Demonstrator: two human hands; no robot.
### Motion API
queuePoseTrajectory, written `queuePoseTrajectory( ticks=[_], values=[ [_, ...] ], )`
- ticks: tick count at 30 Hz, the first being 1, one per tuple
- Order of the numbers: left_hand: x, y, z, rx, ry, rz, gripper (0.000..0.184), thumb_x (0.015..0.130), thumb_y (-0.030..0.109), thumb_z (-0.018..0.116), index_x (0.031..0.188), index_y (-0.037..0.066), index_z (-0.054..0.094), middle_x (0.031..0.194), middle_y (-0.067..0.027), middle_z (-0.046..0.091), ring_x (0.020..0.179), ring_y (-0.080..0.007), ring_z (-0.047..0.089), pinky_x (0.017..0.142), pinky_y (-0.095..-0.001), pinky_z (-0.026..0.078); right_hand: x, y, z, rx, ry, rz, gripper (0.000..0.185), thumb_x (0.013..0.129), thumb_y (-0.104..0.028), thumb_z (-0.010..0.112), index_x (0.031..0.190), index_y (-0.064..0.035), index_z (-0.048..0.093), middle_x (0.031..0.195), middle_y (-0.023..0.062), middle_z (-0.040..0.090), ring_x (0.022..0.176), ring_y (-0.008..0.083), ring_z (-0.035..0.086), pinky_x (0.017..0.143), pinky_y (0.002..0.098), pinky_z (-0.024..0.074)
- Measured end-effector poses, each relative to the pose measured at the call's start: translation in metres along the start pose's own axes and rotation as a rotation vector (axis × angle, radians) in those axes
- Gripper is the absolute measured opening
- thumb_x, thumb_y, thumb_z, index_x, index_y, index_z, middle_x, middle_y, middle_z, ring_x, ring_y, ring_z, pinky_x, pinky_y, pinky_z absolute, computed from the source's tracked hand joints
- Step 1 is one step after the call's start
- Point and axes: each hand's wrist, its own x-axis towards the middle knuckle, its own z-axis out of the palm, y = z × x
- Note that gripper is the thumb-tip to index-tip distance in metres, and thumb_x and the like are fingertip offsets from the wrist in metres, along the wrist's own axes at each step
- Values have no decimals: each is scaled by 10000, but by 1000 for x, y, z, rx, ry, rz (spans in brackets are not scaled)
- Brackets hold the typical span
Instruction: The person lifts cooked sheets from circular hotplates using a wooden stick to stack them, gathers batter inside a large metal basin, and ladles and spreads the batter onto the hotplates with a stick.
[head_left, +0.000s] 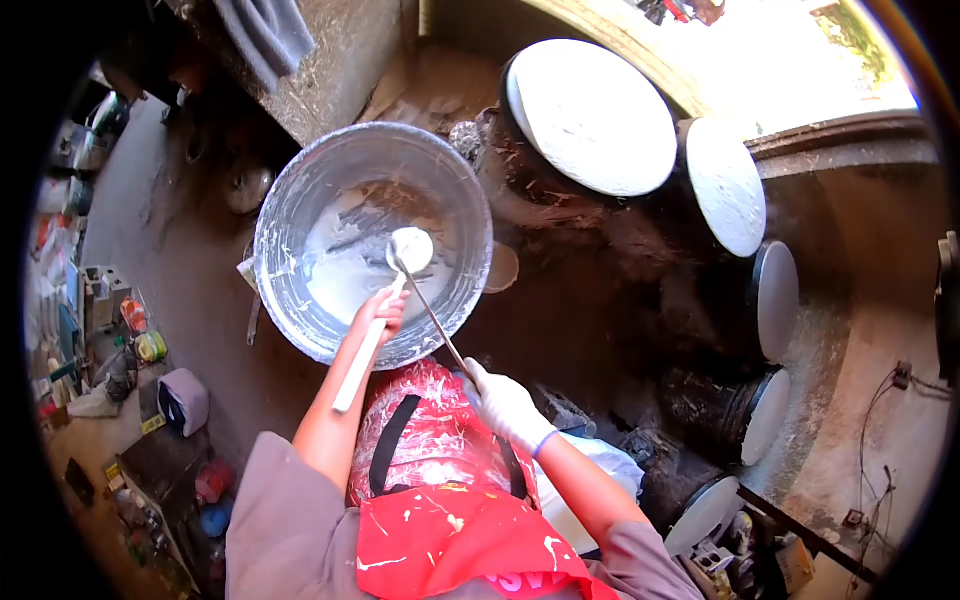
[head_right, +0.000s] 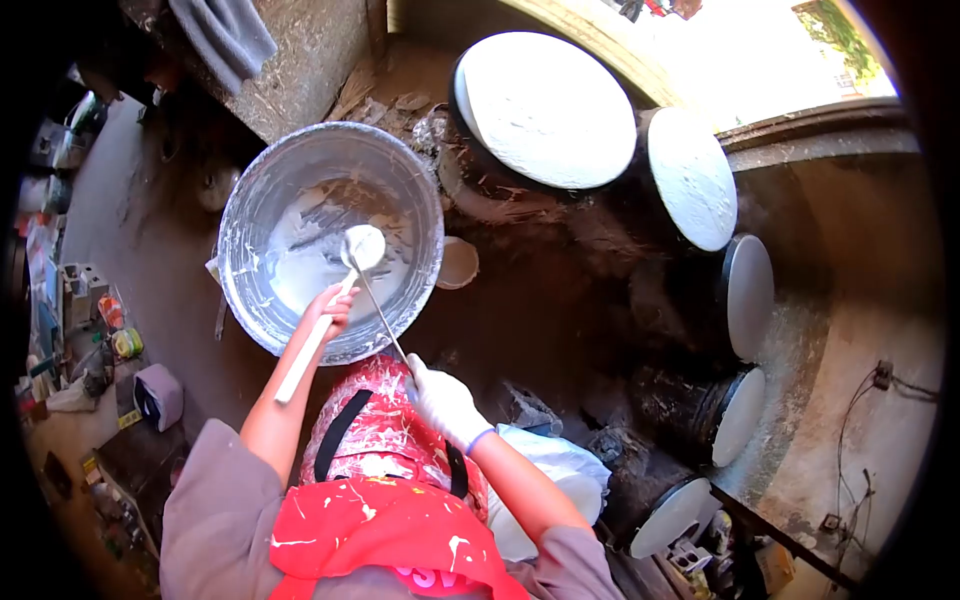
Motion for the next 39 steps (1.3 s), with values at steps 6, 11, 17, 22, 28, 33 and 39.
queuePoseTrajectory(
  ticks=[6,11,17,22,28,33,39],
  values=[
    [-146,-14,91,92,-244,162,343,955,209,306,1171,-51,363,629,10,377,328,-18,334,300,-171,297,-119,18,-37,-50,154,-272,498,821,-217,543,1287,-123,392,676,162,581,541,307,570,510,381,448],
    [-181,-27,103,289,-171,335,340,952,236,324,1167,-21,384,633,10,383,328,-22,325,312,-163,287,-160,25,-28,126,369,-366,490,806,-127,569,1273,-108,420,721,140,588,568,296,584,512,359,451],
    [-124,11,69,358,17,252,277,921,225,419,1041,-24,439,614,19,405,355,-5,318,321,-154,275,-154,14,-12,561,489,-174,426,831,-99,569,1244,-73,465,1032,172,608,882,207,634,716,255,476],
    [-226,6,124,483,-125,403,328,943,235,357,1156,-9,409,616,17,390,340,-5,314,315,-155,268,-146,19,-10,644,494,-73,427,839,-112,558,1253,-76,459,888,127,630,747,116,608,666,250,479],
    [-157,32,50,520,203,410,301,923,242,410,1113,9,425,629,14,397,371,-23,303,354,-174,272,-120,3,-6,722,495,-38,414,857,-120,532,1262,-84,455,699,42,561,610,60,529,589,220,456],
    [-122,53,37,348,68,337,275,913,237,437,1085,22,441,635,8,395,386,-28,301,356,-182,253,-94,-15,-20,768,437,-110,417,856,-116,531,1264,-81,451,707,27,556,600,62,517,579,215,448],
    [-167,22,47,370,188,454,313,922,274,421,1141,51,438,619,21,383,363,-29,303,347,-178,249,-70,-24,-30,674,477,-111,423,846,-120,542,1256,-72,454,650,39,548,567,68,527,547,228,450]
  ],
)
